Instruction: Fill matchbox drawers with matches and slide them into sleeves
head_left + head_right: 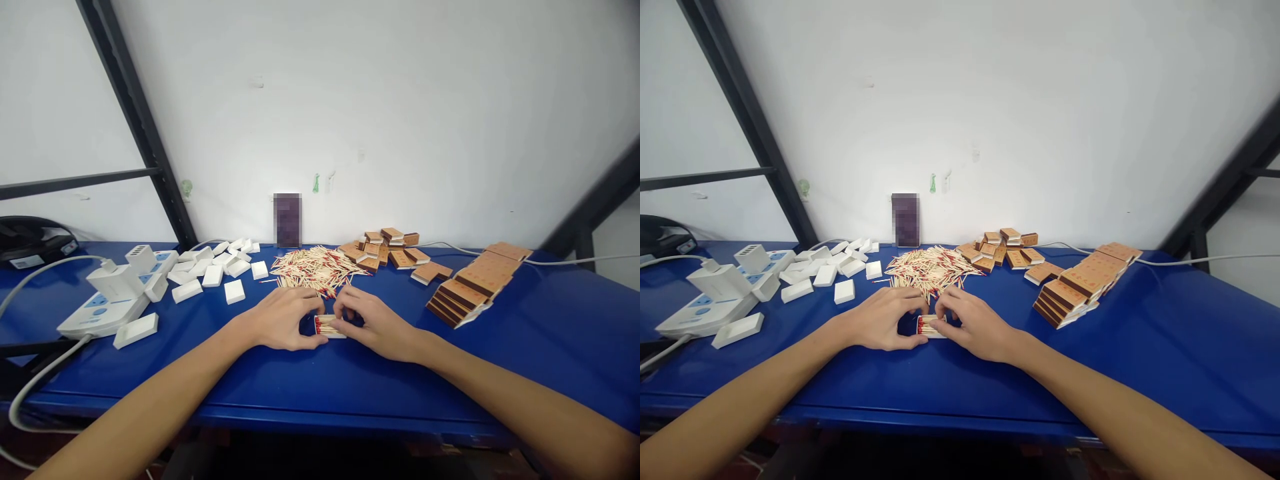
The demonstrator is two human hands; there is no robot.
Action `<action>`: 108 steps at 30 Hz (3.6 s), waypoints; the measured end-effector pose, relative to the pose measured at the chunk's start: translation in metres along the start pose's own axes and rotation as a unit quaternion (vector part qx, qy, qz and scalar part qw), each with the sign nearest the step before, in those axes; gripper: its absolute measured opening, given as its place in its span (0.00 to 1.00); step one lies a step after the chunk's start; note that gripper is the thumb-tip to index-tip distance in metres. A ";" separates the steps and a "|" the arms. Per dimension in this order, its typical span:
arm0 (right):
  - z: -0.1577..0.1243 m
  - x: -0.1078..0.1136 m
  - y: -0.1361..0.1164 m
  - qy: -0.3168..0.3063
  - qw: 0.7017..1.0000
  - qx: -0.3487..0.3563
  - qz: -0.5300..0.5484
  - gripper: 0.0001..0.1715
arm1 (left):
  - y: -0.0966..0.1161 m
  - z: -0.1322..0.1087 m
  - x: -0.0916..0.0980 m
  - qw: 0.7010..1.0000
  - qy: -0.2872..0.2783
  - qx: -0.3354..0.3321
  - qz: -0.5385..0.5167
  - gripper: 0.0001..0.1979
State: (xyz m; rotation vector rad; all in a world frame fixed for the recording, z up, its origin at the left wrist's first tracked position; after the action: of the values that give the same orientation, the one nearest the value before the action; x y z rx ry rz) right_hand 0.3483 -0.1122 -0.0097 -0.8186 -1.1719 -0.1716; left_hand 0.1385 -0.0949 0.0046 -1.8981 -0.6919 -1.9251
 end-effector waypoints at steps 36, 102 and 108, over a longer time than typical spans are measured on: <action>0.003 0.021 0.032 0.018 0.992 -0.074 -0.097 0.08 | -0.025 0.006 -0.002 0.998 0.054 0.012 0.028 0.12; 0.009 0.017 0.024 -0.037 0.983 -0.014 -0.179 0.11 | -0.018 0.008 -0.005 0.999 0.020 -0.025 -0.012 0.15; 0.011 0.015 0.025 -0.049 0.985 -0.022 -0.165 0.08 | -0.018 0.009 -0.005 1.000 0.013 -0.023 -0.006 0.16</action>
State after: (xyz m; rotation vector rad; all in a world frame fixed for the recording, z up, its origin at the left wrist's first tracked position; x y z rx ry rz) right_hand 0.3590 -0.0836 -0.0074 -0.6730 -1.3965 -0.4349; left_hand 0.1360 -0.0752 -0.0018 -1.8977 -0.6573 -1.9846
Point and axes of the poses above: each hand's wrist, its own z-axis towards the middle knuckle, its own x-axis out of the back of the hand, y = z × x, the point moved 1 cm from there along z, towards the middle knuckle, and after that the axes turned 14 degrees about -y, right-handed, at the moved point
